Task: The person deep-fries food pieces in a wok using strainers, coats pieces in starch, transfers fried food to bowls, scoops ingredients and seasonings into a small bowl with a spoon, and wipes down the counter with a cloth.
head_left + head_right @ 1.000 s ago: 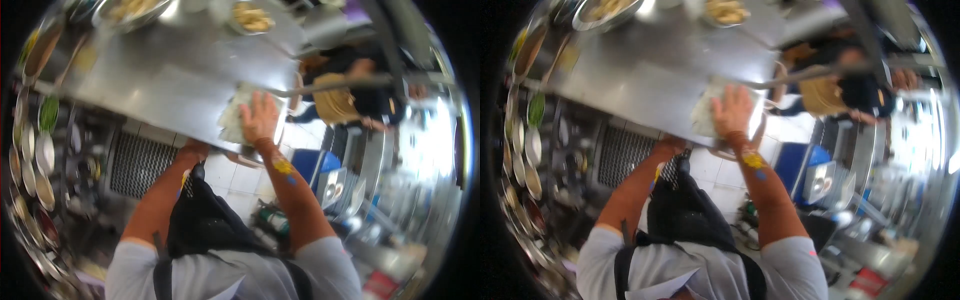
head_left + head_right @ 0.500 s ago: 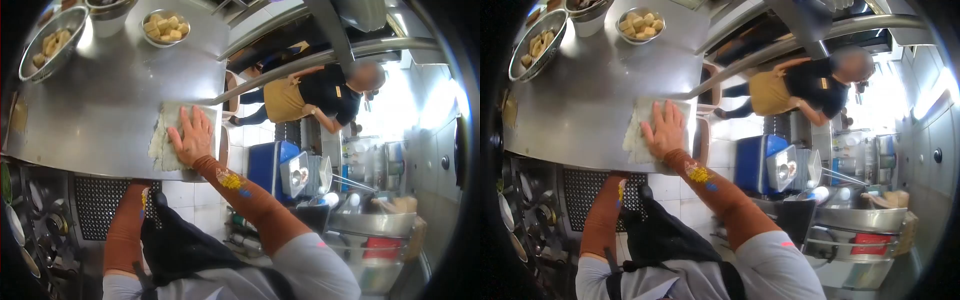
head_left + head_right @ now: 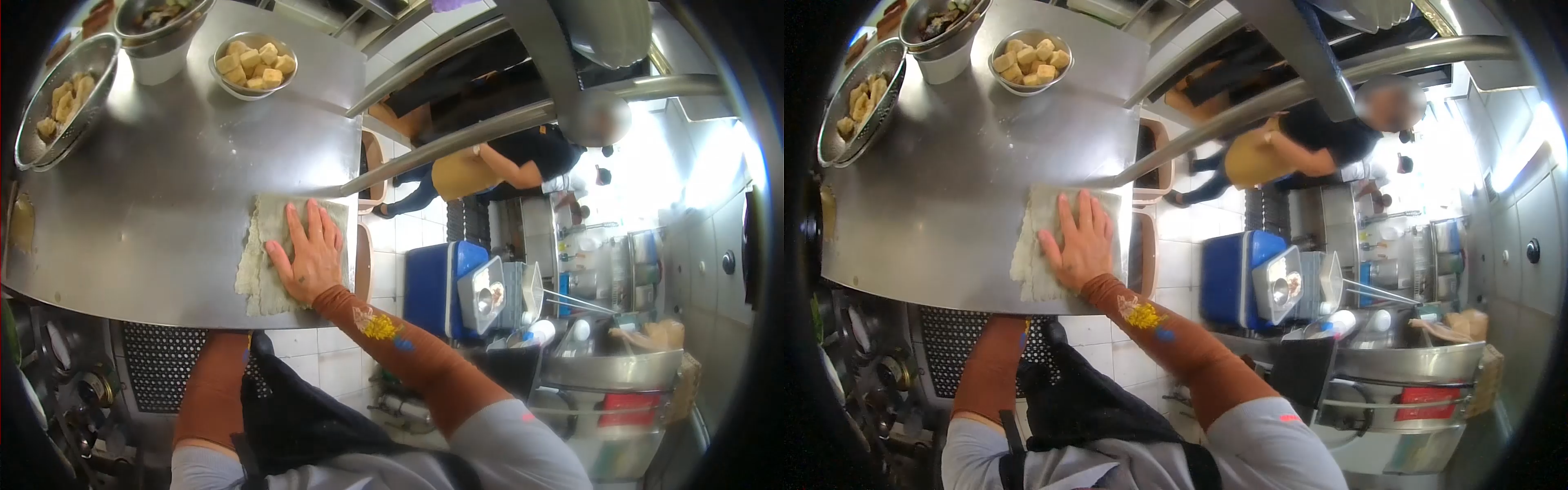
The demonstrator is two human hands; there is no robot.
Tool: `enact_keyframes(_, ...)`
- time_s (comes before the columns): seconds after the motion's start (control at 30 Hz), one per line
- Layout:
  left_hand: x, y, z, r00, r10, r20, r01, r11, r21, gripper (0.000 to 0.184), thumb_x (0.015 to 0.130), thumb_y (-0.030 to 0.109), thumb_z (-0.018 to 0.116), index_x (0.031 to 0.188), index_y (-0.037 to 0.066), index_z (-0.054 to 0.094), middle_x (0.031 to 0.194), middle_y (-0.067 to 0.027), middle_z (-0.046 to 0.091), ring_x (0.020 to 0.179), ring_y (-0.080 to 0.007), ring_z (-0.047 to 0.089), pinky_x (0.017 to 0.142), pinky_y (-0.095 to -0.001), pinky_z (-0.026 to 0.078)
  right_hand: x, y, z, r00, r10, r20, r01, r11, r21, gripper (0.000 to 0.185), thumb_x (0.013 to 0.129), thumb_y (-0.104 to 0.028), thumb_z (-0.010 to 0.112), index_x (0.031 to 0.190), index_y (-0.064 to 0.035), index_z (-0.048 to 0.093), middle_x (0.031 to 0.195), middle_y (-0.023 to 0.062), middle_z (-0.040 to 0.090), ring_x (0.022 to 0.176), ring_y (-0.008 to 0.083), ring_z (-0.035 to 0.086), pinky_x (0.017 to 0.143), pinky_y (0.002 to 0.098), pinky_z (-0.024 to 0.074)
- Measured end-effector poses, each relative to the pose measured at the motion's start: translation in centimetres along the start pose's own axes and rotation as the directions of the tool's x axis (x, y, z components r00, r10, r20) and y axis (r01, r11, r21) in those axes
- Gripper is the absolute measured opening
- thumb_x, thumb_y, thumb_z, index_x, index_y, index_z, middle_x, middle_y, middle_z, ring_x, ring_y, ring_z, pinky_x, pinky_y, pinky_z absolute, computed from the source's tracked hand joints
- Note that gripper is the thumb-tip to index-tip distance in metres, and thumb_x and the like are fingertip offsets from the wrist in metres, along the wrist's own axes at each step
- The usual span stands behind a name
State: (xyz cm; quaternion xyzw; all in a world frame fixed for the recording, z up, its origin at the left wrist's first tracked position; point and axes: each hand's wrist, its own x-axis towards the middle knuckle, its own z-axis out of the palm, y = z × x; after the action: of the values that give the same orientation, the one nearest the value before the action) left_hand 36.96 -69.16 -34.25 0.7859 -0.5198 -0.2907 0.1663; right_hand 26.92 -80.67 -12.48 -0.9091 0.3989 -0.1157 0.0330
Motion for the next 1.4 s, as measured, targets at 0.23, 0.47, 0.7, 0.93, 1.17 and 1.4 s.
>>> enact_keyframes(0.23, -0.3, -0.5, 0.1, 1.000, -0.009, 0.007, 0.009, 1.000, -0.010, 0.035, 0.088, 0.029, 0.051, 0.113, 0.005, 0.060, 0.117, -0.0170, 0.059, 0.111, -0.0318, 0.053, 0.096, -0.0399, 0.040, 0.0, -0.2, -0.1, 0.999, 0.021, 0.028, -0.021, 1.000, -0.002, 0.064, 0.089, -0.043, 0.053, 0.139, -0.0041, 0.042, 0.144, 0.0302, 0.029, 0.132, 0.0444, 0.028, 0.109, 0.0515, 0.0177)
enact_keyframes(0.47, -0.3, -1.1, 0.0, 1.000, -0.019, -0.001, 0.019, 0.999, -0.027, 0.032, 0.087, 0.027, 0.052, 0.110, 0.006, 0.061, 0.114, -0.0170, 0.060, 0.108, -0.0318, 0.054, 0.094, -0.0401, 0.041, 0.2, -0.2, 0.1, 0.999, 0.017, 0.034, -0.016, 1.000, -0.011, 0.065, 0.089, -0.043, 0.053, 0.140, -0.0047, 0.040, 0.144, 0.0303, 0.028, 0.133, 0.0444, 0.027, 0.109, 0.0520, 0.0165)
enact_keyframes(0.7, -1.1, -1.5, 0.1, 1.000, -0.015, -0.017, 0.014, 0.997, -0.070, 0.030, 0.087, 0.024, 0.052, 0.108, 0.006, 0.062, 0.111, -0.0171, 0.061, 0.106, -0.0319, 0.056, 0.092, -0.0403, 0.043, 0.2, -0.7, 0.2, 0.998, 0.029, 0.057, -0.026, 0.998, -0.059, 0.066, 0.089, -0.042, 0.055, 0.140, -0.0046, 0.040, 0.144, 0.0300, 0.030, 0.133, 0.0449, 0.028, 0.110, 0.0520, 0.0190)
enact_keyframes(0.93, -3.0, -1.9, 0.4, 0.995, -0.029, -0.098, 0.004, 0.968, -0.251, 0.027, 0.086, 0.022, 0.053, 0.105, 0.006, 0.063, 0.109, -0.0172, 0.062, 0.103, -0.0319, 0.058, 0.090, -0.0405, 0.044, -0.1, 1.5, 3.7, 0.990, -0.129, -0.053, 0.125, 0.989, -0.081, 0.055, 0.092, -0.034, 0.053, 0.136, -0.0017, 0.046, 0.138, 0.0290, 0.040, 0.131, 0.0430, 0.034, 0.109, 0.0512, 0.0240)
enact_keyframes(1.17, -6.1, -6.5, 2.6, 0.876, -0.305, -0.374, 0.057, 0.835, -0.547, 0.020, 0.084, 0.016, 0.053, 0.094, 0.007, 0.068, 0.096, -0.0194, 0.066, 0.091, -0.0359, 0.064, 0.079, -0.0437, 0.050, -11.2, -7.6, -0.3, 0.816, -0.578, -0.019, 0.540, 0.751, 0.379, 0.037, 0.088, -0.015, 0.058, 0.121, 0.0024, 0.054, 0.121, 0.0204, 0.056, 0.109, 0.0334, 0.054, 0.094, 0.0426, 0.0443)
enact_keyframes(1.4, -9.8, -7.7, 5.8, 0.836, -0.301, -0.458, 0.073, 0.889, -0.452, 0.016, 0.082, 0.023, 0.059, 0.088, 0.009, 0.065, 0.088, -0.0128, 0.066, 0.076, -0.0318, 0.064, 0.068, -0.0440, 0.052, -12.1, -1.7, 18.5, 0.979, -0.036, 0.198, 0.043, 0.999, -0.032, 0.063, 0.086, -0.033, 0.066, 0.130, 0.0073, 0.046, 0.123, 0.0229, 0.055, 0.115, 0.0332, 0.054, 0.098, 0.0370, 0.0419)
